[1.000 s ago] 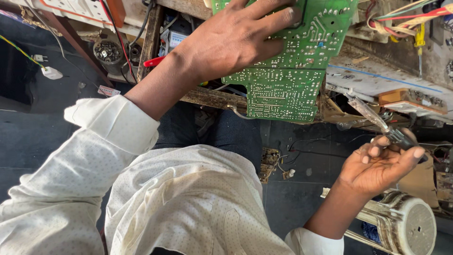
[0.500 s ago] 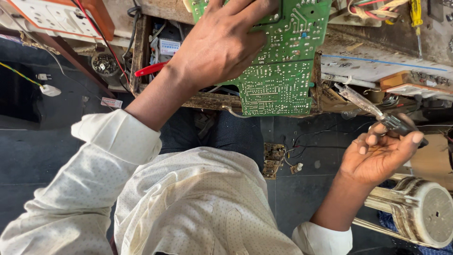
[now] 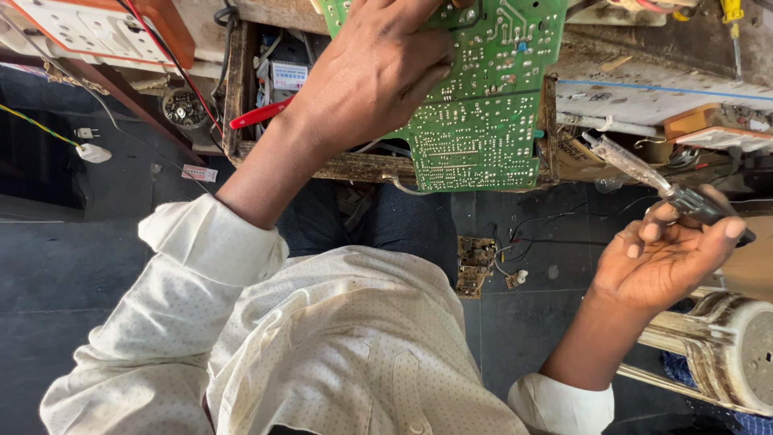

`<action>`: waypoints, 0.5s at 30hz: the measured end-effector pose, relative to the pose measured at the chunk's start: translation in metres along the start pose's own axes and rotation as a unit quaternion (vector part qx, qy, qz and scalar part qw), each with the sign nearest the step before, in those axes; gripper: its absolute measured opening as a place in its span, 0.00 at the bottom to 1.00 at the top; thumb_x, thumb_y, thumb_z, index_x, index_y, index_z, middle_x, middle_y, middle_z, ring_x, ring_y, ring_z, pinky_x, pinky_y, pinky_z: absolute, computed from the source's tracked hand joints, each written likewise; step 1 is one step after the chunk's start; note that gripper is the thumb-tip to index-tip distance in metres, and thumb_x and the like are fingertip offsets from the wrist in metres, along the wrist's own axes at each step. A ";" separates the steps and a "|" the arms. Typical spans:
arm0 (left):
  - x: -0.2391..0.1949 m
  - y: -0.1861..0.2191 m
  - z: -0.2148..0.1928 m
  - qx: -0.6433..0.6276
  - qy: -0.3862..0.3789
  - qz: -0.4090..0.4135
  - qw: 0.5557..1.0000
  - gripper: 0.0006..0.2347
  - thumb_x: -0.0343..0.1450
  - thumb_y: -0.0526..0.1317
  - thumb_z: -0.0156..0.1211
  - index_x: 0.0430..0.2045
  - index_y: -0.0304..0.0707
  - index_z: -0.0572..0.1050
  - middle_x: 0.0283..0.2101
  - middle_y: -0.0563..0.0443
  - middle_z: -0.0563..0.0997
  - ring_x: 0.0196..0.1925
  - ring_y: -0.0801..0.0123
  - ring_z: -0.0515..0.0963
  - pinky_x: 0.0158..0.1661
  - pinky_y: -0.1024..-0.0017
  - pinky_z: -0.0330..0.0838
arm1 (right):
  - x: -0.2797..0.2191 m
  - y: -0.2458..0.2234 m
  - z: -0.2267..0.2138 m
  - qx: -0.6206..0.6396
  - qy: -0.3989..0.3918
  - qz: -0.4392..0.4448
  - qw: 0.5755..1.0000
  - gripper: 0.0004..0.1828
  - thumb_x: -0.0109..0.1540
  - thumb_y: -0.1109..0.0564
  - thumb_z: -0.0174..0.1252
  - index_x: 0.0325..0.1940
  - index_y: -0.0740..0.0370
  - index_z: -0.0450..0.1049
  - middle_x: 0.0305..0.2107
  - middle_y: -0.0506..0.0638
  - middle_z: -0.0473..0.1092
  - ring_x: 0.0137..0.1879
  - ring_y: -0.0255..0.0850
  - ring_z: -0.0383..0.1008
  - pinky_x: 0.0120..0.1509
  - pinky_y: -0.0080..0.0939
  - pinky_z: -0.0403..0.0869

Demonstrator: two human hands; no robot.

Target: The person solders a green circuit board using a soldering iron and solder wire, then uses a multimeter to test connections on the board. The person also handles a second circuit board and a small cylindrical component, placing them on the workbench.

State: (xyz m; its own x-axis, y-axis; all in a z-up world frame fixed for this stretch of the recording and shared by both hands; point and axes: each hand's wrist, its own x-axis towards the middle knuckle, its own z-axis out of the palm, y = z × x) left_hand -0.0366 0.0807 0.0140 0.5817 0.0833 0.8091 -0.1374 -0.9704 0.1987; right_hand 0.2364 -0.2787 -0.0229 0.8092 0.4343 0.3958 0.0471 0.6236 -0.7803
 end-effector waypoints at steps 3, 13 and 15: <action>-0.005 -0.006 -0.003 0.002 -0.024 0.014 1.000 0.04 0.76 0.32 0.63 0.42 0.33 0.79 0.56 0.43 0.71 0.62 0.50 0.72 0.59 0.55 0.67 | -0.001 0.000 -0.004 0.000 0.004 0.000 1.000 0.26 0.77 0.42 0.51 0.62 0.69 0.67 0.36 0.61 0.74 0.32 0.40 0.75 0.27 0.30 0.70; 0.006 -0.006 -0.011 0.015 -0.088 -0.017 0.996 0.10 0.73 0.34 0.58 0.46 0.43 0.81 0.58 0.45 0.75 0.57 0.51 0.76 0.54 0.56 0.70 | 0.002 0.001 -0.008 -0.007 -0.020 0.000 1.000 0.26 0.77 0.42 0.49 0.63 0.69 0.66 0.37 0.62 0.74 0.33 0.40 0.75 0.27 0.31 0.70; 0.009 -0.004 -0.010 -0.019 -0.126 -0.085 0.988 0.10 0.76 0.36 0.58 0.49 0.42 0.81 0.58 0.47 0.76 0.54 0.52 0.77 0.52 0.57 0.71 | 0.003 0.000 -0.007 -0.011 -0.019 -0.003 1.000 0.26 0.77 0.42 0.50 0.62 0.70 0.66 0.37 0.62 0.74 0.33 0.40 0.75 0.27 0.31 0.70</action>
State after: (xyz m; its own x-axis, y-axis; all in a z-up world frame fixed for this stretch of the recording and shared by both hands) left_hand -0.0383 0.0878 0.0260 0.7798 0.1800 0.5996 -0.0483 -0.9376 0.3443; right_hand 0.2427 -0.2818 -0.0249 0.7854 0.4559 0.4186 0.0645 0.6123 -0.7880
